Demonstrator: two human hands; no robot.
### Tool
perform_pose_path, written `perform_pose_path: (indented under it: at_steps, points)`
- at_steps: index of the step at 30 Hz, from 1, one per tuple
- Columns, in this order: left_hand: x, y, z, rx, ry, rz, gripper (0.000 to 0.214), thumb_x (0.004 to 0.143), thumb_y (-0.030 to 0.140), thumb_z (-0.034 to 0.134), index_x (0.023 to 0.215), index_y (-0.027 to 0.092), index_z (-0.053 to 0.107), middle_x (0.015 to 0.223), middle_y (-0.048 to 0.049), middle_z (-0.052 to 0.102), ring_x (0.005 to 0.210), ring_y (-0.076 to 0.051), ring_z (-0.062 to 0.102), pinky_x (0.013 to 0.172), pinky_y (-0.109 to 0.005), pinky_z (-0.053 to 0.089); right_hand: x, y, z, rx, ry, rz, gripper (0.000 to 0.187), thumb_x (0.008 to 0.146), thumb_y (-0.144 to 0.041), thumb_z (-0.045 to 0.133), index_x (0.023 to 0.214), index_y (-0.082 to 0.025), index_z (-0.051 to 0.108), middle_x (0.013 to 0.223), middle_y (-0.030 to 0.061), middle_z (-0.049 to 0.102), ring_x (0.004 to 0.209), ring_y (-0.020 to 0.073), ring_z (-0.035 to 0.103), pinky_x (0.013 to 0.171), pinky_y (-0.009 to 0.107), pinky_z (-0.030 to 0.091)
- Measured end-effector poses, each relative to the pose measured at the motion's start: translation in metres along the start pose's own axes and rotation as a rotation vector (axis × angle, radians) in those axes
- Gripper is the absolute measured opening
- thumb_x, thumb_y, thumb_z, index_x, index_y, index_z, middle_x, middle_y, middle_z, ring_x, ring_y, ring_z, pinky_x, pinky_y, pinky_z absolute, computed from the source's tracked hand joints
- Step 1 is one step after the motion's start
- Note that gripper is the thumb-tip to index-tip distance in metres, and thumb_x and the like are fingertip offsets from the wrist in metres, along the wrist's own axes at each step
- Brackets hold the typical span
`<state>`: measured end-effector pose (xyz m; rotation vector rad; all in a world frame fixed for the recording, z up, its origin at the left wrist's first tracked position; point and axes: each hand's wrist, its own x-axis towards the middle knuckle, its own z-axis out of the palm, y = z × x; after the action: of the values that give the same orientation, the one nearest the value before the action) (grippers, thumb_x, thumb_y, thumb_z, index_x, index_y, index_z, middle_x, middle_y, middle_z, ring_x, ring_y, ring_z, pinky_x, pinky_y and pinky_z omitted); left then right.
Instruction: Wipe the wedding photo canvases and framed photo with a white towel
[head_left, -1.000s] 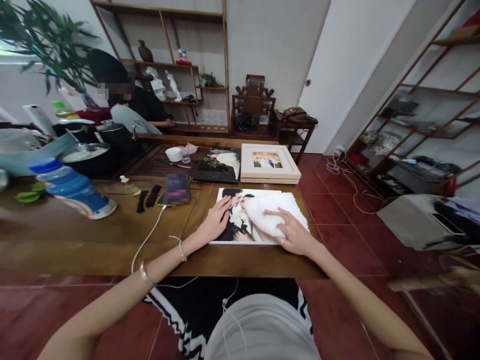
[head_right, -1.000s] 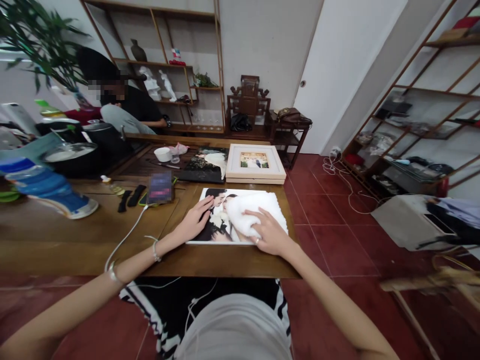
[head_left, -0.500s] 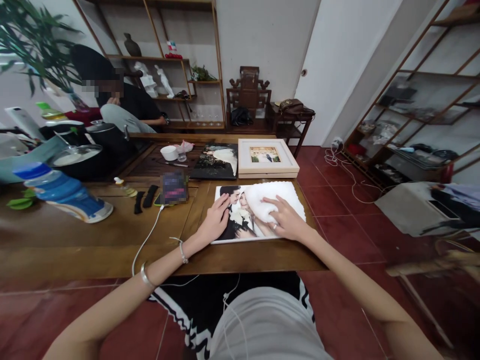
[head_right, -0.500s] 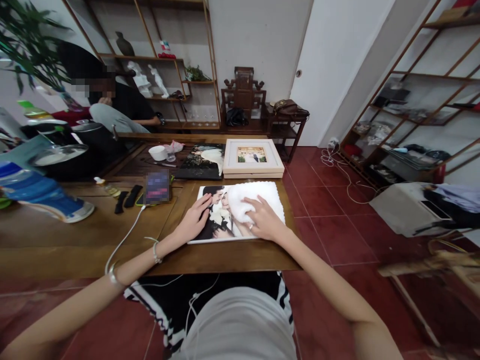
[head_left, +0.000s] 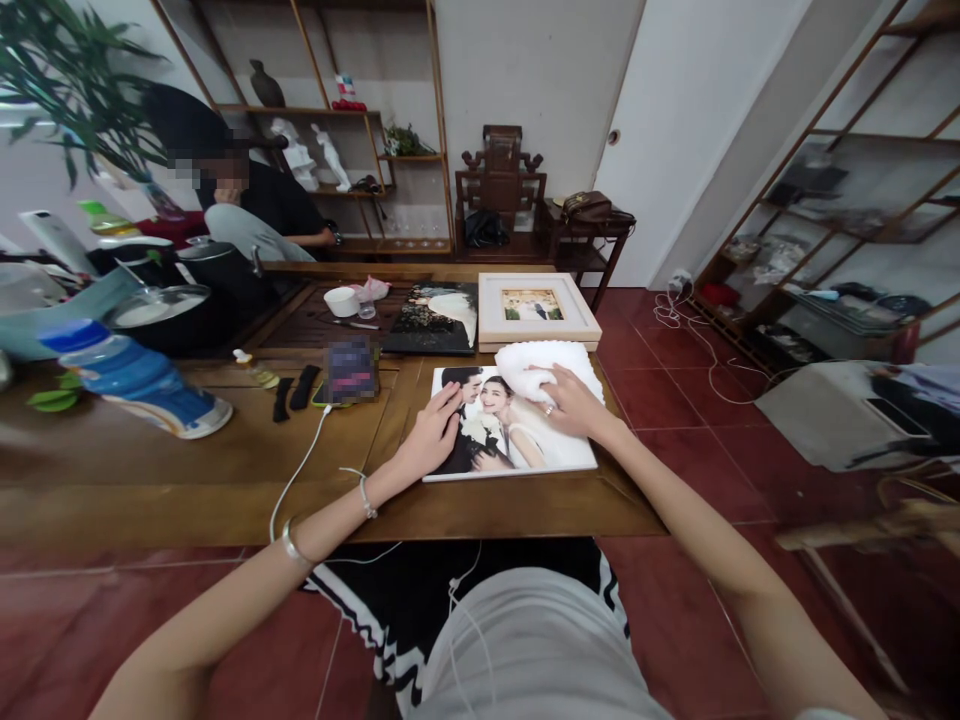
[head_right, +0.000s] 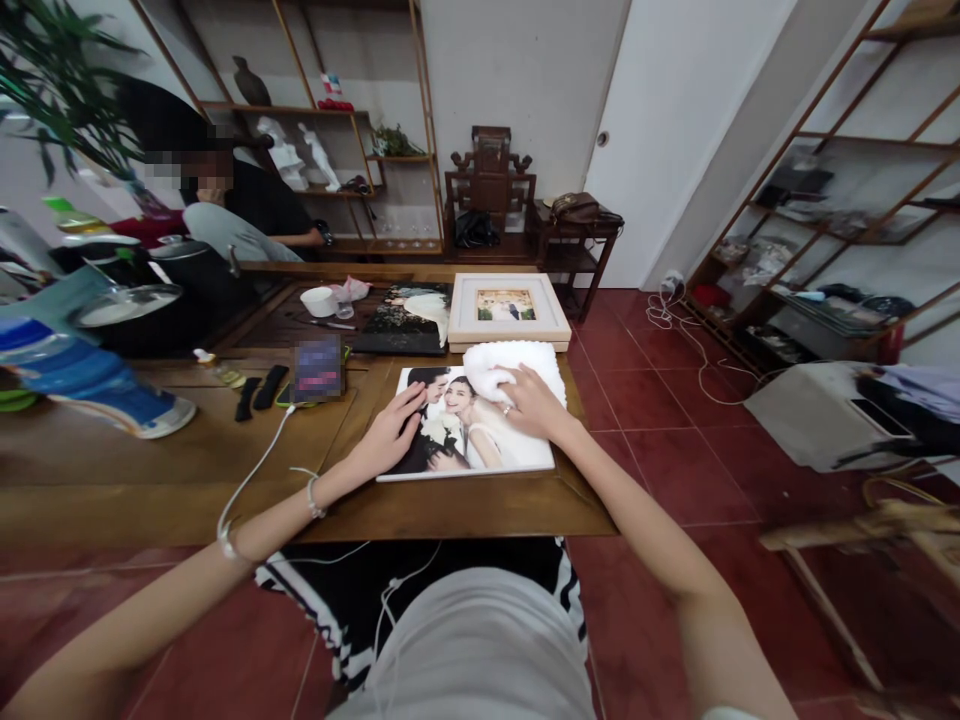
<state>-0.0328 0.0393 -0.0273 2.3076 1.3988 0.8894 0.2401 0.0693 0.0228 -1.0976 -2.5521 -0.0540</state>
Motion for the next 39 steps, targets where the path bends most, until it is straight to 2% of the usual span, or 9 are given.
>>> perform_pose_path:
  at_steps: [4,9,14,18,24,26,29,34,39]
  points:
    - [0.000,0.001,0.000,0.002,0.006,0.005,0.043,0.090,0.021,0.031,0.130,0.015,0.044,0.141,-0.0119,0.037,0.133,-0.023,0.030,0.107,-0.046,0.030,-0.001,-0.009,0.003,-0.020,-0.021,-0.031,0.017,0.076,-0.017,0.055,0.089,-0.013,0.066,0.132,0.0170,0.047,0.127,0.0276,0.037,0.107,0.051,0.024]
    - [0.000,0.000,0.000,0.008,0.011,0.017,0.044,0.090,0.021,0.032,0.132,0.016,0.042,0.141,-0.0123,0.037,0.133,-0.023,0.030,0.106,-0.047,0.030,-0.036,-0.051,-0.009,0.034,-0.081,-0.130,0.014,0.075,-0.019,0.055,0.081,-0.014,0.067,0.133,0.0179,0.045,0.130,0.0282,0.031,0.108,0.054,0.016]
    - [0.000,0.000,-0.001,0.022,-0.026,0.044,0.045,0.090,0.019,0.031,0.134,0.017,0.040,0.142,-0.0118,0.035,0.134,-0.023,0.027,0.106,-0.048,0.029,-0.065,-0.086,-0.030,0.157,-0.182,-0.242,0.011,0.074,-0.019,0.054,0.076,-0.016,0.065,0.137,0.0144,0.042,0.131,0.0244,0.030,0.110,0.049,0.016]
    - [0.000,0.002,-0.003,0.035,-0.049,0.051,0.045,0.090,0.019,0.031,0.134,0.017,0.039,0.143,-0.0119,0.034,0.134,-0.023,0.026,0.106,-0.047,0.029,-0.060,-0.078,-0.037,0.185,-0.171,-0.176,0.010,0.077,-0.019,0.054,0.075,-0.017,0.063,0.136,0.0117,0.044,0.127,0.0235,0.037,0.109,0.046,0.022]
    - [0.000,0.001,-0.005,0.046,-0.089,0.027,0.045,0.090,0.021,0.030,0.135,0.016,0.039,0.144,-0.0126,0.032,0.135,-0.024,0.023,0.106,-0.049,0.028,-0.023,-0.029,-0.029,0.046,-0.096,0.074,0.023,0.087,-0.029,0.047,0.093,-0.014,0.064,0.113,0.0155,0.060,0.109,0.0299,0.052,0.093,0.045,0.041]
    - [0.000,0.001,-0.005,0.046,-0.096,0.023,0.045,0.090,0.021,0.030,0.135,0.016,0.038,0.145,-0.0120,0.031,0.136,-0.024,0.023,0.105,-0.050,0.028,-0.011,-0.014,-0.023,0.008,-0.076,0.121,0.026,0.088,-0.029,0.046,0.096,-0.013,0.064,0.107,0.0162,0.062,0.105,0.0302,0.054,0.091,0.045,0.042]
    - [0.000,0.001,-0.004,0.039,-0.086,0.023,0.045,0.090,0.021,0.029,0.134,0.015,0.040,0.144,-0.0126,0.032,0.135,-0.023,0.024,0.106,-0.049,0.028,-0.003,-0.002,-0.009,-0.020,-0.017,0.103,0.023,0.085,-0.024,0.049,0.098,-0.013,0.064,0.121,0.0170,0.055,0.118,0.0293,0.046,0.101,0.049,0.031]
    - [-0.001,0.002,-0.003,0.017,-0.042,0.007,0.043,0.091,0.023,0.030,0.132,0.016,0.042,0.143,-0.0125,0.034,0.134,-0.024,0.027,0.106,-0.048,0.028,-0.022,-0.025,-0.002,-0.006,-0.021,0.008,0.017,0.075,-0.017,0.056,0.088,-0.014,0.065,0.132,0.0168,0.047,0.129,0.0286,0.033,0.106,0.053,0.021]
    - [-0.001,0.004,-0.004,0.025,-0.045,-0.009,0.045,0.093,0.031,0.032,0.135,0.017,0.038,0.144,-0.0120,0.033,0.135,-0.024,0.026,0.107,-0.048,0.027,-0.060,-0.077,-0.035,0.131,-0.160,-0.096,0.010,0.075,-0.018,0.057,0.080,-0.015,0.065,0.134,0.0155,0.045,0.130,0.0276,0.032,0.109,0.052,0.020]
